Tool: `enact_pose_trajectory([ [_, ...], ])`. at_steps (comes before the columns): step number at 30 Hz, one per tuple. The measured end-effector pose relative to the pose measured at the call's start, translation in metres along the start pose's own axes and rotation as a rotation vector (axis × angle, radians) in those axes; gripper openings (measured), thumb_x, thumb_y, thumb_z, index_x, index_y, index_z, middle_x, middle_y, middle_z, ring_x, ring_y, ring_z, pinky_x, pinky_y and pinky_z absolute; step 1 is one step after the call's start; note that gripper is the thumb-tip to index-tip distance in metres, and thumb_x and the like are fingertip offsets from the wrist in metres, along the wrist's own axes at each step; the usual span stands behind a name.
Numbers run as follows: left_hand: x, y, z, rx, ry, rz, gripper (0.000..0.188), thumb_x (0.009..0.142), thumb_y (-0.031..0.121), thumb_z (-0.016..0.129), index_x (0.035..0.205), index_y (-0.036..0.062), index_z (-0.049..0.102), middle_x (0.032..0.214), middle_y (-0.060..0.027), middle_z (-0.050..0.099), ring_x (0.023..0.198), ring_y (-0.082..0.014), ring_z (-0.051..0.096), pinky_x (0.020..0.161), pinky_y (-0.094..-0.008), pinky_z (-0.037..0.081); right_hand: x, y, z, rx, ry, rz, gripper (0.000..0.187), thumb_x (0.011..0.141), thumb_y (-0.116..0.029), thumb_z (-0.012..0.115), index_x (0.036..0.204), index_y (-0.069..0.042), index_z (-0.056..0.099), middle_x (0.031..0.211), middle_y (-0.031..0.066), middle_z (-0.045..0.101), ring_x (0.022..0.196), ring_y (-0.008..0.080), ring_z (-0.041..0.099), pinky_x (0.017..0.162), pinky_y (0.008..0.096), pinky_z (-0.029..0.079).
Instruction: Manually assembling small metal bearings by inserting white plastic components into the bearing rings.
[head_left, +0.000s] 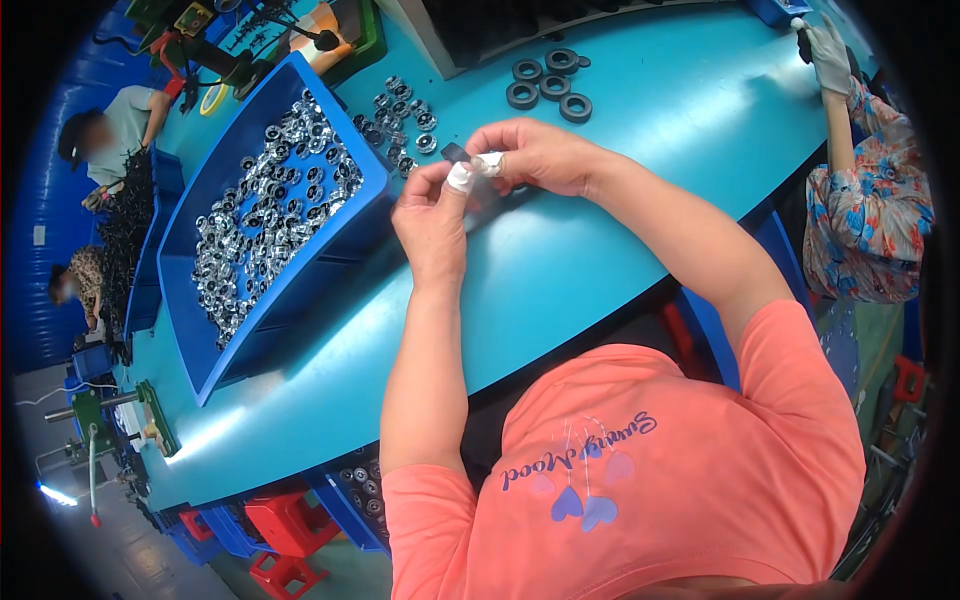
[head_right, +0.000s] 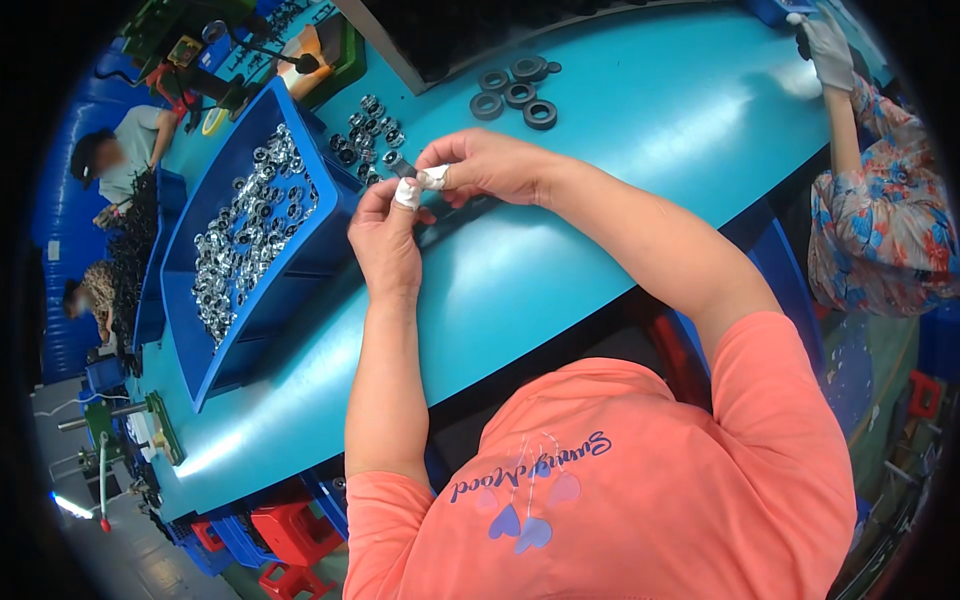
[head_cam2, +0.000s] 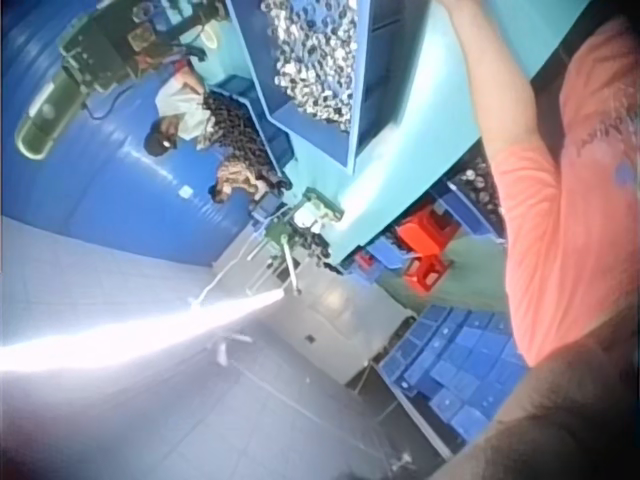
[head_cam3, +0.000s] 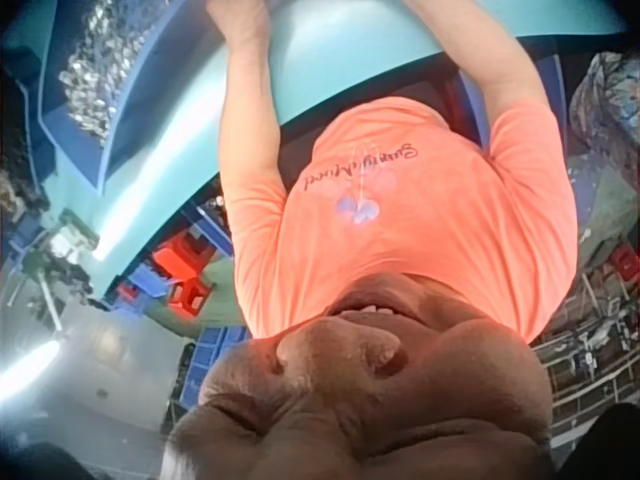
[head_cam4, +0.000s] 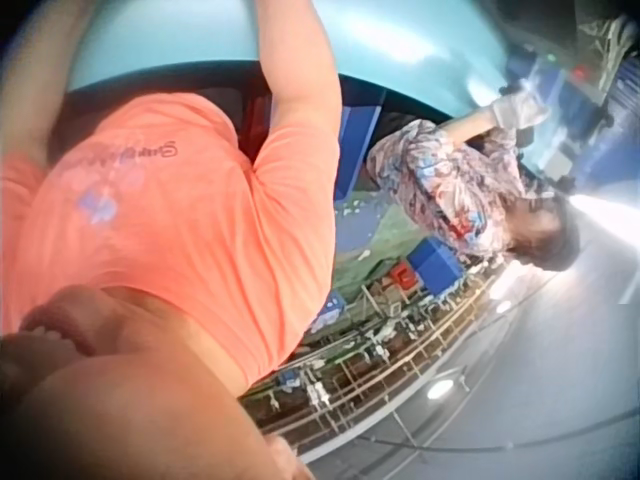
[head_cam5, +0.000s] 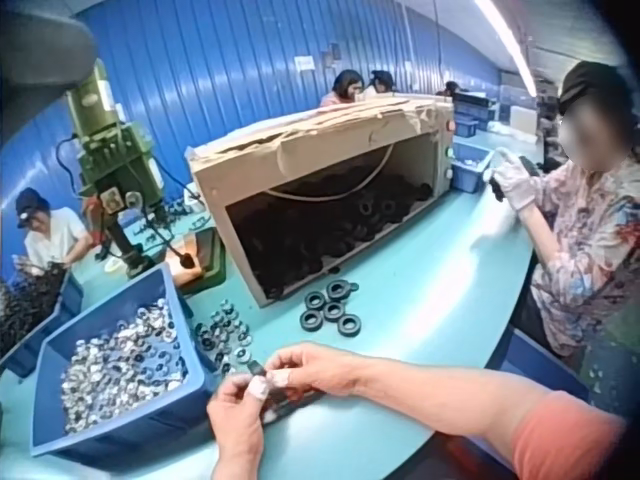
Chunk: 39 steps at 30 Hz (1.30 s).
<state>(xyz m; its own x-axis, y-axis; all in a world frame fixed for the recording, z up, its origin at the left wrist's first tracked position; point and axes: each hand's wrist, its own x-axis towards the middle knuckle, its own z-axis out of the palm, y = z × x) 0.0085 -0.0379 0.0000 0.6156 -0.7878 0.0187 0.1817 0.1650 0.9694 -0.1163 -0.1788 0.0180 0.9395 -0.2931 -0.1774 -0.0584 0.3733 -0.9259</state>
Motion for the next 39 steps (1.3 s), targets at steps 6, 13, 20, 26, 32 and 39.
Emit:
enact_pose_trajectory([
  [6,-0.002,0.0,0.001,-0.012,0.023,0.014,0.015,0.093,0.01,0.073,0.104,0.0004,0.07,0.096,-0.005,0.07,0.076,-0.012,0.062,0.063,-0.0271,0.052,0.007,0.006,-0.003,0.118,0.026,0.055,0.016,0.089,-0.016,0.074,0.102,-0.009,0.068,0.089,-0.0038,0.064,0.076,0.0073,0.056,0.073,0.0233,0.047],
  [13,-0.001,-0.006,-0.007,-0.276,-0.099,-0.138,0.02,0.096,0.016,0.068,0.11,0.0018,0.066,0.103,-0.0069,0.068,0.086,-0.0148,0.063,0.071,-0.0315,0.054,-0.001,-0.005,0.001,-0.356,0.059,-0.082,0.019,0.09,-0.019,0.075,0.101,-0.004,0.07,0.083,-0.0009,0.064,0.07,0.008,0.059,0.066,0.0236,0.049],
  [20,-0.006,0.003,0.001,-0.503,-0.187,0.006,0.018,0.101,0.019,0.058,0.108,0.0028,0.061,0.109,-0.0113,0.067,0.095,-0.0218,0.064,0.079,-0.0379,0.055,0.036,-0.007,-0.008,-1.023,0.316,-0.516,0.023,0.086,-0.018,0.071,0.108,-0.011,0.072,0.096,0.0075,0.069,0.087,0.0249,0.067,0.077,0.0369,0.054],
  [26,-0.002,0.007,-0.004,-0.668,-0.251,-0.061,0.025,0.102,0.023,0.055,0.114,0.002,0.062,0.115,-0.0152,0.067,0.094,-0.0229,0.063,0.08,-0.0385,0.054,0.065,0.0,0.019,-1.273,0.366,-0.337,0.047,0.076,-0.017,0.078,0.121,-0.016,0.066,0.114,0.0115,0.06,0.103,0.0339,0.064,0.087,0.0421,0.054],
  [32,-0.002,-0.001,-0.006,-0.692,-0.203,-0.116,0.032,0.104,0.028,0.049,0.114,0.0015,0.063,0.115,-0.0172,0.067,0.092,-0.022,0.062,0.078,-0.0381,0.053,0.064,0.01,0.005,-1.261,0.421,-0.385,0.039,0.075,-0.013,0.077,0.113,-0.009,0.067,0.111,0.0135,0.061,0.096,0.0318,0.066,0.083,0.0404,0.055],
  [39,0.001,-0.001,-0.009,-0.65,-0.17,-0.122,0.033,0.106,0.032,0.047,0.112,0.0035,0.063,0.113,-0.0163,0.068,0.093,-0.0215,0.061,0.077,-0.039,0.051,0.009,-0.027,0.01,-0.71,0.457,-0.396,0.033,0.08,-0.006,0.074,0.113,-0.005,0.066,0.105,0.0025,0.062,0.087,0.011,0.062,0.081,0.0264,0.054],
])
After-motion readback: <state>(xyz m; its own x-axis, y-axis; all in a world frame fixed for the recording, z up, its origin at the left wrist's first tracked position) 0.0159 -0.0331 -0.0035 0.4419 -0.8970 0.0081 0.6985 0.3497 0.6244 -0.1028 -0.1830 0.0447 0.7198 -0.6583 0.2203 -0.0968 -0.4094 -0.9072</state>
